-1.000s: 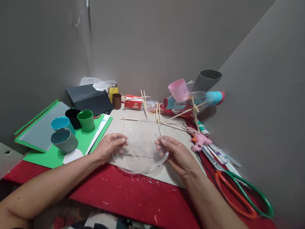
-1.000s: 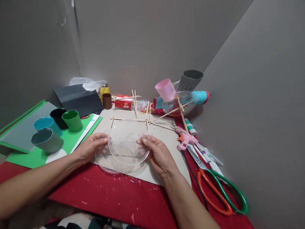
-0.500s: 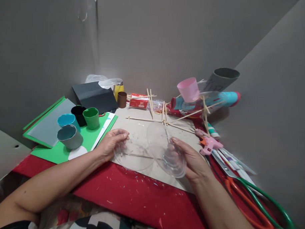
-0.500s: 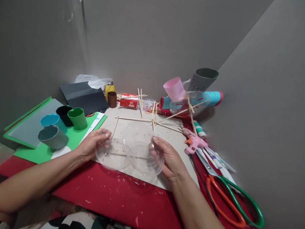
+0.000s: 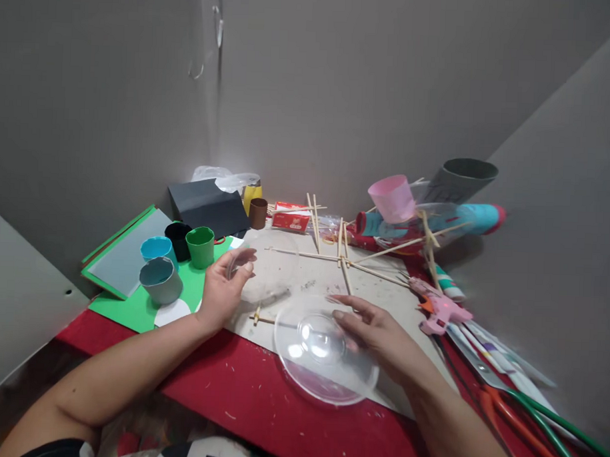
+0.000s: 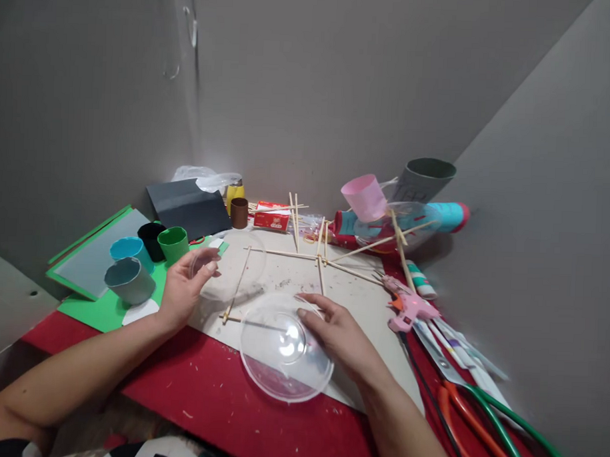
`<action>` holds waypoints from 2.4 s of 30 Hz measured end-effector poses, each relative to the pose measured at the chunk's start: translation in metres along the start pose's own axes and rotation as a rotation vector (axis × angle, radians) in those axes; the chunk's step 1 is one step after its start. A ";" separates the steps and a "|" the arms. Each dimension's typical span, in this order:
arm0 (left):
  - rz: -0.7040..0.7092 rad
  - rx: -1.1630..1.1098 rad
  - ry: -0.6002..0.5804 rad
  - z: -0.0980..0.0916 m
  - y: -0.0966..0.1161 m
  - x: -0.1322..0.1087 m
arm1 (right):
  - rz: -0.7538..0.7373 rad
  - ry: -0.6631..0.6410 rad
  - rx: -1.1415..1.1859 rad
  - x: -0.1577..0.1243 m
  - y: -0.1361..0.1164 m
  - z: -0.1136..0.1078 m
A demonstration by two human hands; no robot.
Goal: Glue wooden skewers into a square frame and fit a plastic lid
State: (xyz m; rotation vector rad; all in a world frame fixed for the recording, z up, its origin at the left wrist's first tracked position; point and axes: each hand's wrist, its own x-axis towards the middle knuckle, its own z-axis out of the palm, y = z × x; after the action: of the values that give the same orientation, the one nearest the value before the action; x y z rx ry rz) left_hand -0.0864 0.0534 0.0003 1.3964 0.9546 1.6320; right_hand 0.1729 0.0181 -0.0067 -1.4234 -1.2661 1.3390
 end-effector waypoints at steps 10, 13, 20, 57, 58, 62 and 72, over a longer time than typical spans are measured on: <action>1.057 0.524 -0.449 0.002 0.014 -0.026 | -0.251 0.290 -0.062 -0.004 0.007 0.010; 1.159 0.623 -0.474 0.005 0.014 -0.027 | -0.127 0.029 0.185 -0.013 0.001 0.015; 1.064 0.729 -0.526 0.008 0.008 -0.031 | -0.015 -0.232 0.370 -0.022 -0.007 0.029; -0.818 -0.323 -0.608 0.017 0.007 -0.027 | -0.125 -0.143 0.331 -0.015 0.003 0.037; -0.817 -0.325 -0.597 0.017 0.007 -0.027 | -0.120 -0.142 0.327 -0.014 0.003 0.037; -0.807 -0.314 -0.505 0.017 0.007 -0.027 | -0.128 0.007 0.295 -0.010 0.003 0.031; -0.735 -0.293 -0.482 0.020 0.009 -0.030 | -0.563 0.534 -0.167 -0.031 0.001 0.034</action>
State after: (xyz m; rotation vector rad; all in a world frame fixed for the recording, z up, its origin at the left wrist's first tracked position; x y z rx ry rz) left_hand -0.0642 0.0240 -0.0019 0.9932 0.7675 0.7951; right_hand 0.1414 -0.0151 -0.0062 -1.2799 -1.2892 0.4465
